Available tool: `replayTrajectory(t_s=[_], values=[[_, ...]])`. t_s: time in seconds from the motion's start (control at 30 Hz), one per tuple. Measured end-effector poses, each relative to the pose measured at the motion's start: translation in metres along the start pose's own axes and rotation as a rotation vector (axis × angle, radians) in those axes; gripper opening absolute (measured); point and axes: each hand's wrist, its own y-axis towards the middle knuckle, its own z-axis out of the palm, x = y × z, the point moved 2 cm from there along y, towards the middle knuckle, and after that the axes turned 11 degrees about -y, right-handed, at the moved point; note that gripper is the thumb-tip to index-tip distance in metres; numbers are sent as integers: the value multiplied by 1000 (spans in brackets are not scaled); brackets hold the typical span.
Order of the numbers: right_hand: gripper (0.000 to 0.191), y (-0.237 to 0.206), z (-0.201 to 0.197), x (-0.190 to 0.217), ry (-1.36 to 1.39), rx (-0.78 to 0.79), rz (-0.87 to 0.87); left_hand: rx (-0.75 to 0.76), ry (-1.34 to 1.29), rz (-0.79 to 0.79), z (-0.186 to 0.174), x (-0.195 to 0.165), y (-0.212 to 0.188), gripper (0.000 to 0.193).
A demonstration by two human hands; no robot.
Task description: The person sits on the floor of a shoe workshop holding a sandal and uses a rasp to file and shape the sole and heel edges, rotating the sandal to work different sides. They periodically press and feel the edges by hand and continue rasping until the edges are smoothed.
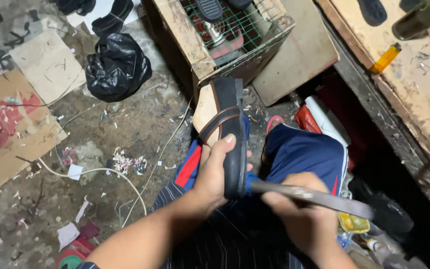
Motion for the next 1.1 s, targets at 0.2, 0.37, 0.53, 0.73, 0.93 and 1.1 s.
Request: replayTrajectory(t_s=[0.2, 0.37, 0.53, 0.73, 0.93, 1.1], values=[[23, 8, 12, 29, -86, -73, -75, 39, 41, -24, -3, -1, -8, 47], [22, 24, 4, 44, -384, -289, -425, 167, -19, 94, 2, -6, -9, 47], [22, 33, -6, 61, -20, -121, -6, 194, 36, 139, 30, -26, -21, 50], [43, 29, -12, 105, 436, -27, 115, 357, 136, 295, 64, -40, -38, 59], [53, 14, -65, 91, 353, -50, 1, 677, -14, 80, 75, -34, -34, 59], [24, -1, -99, 26, 193, -257, 16, 451, -204, -137, 81, 45, 9, 53]])
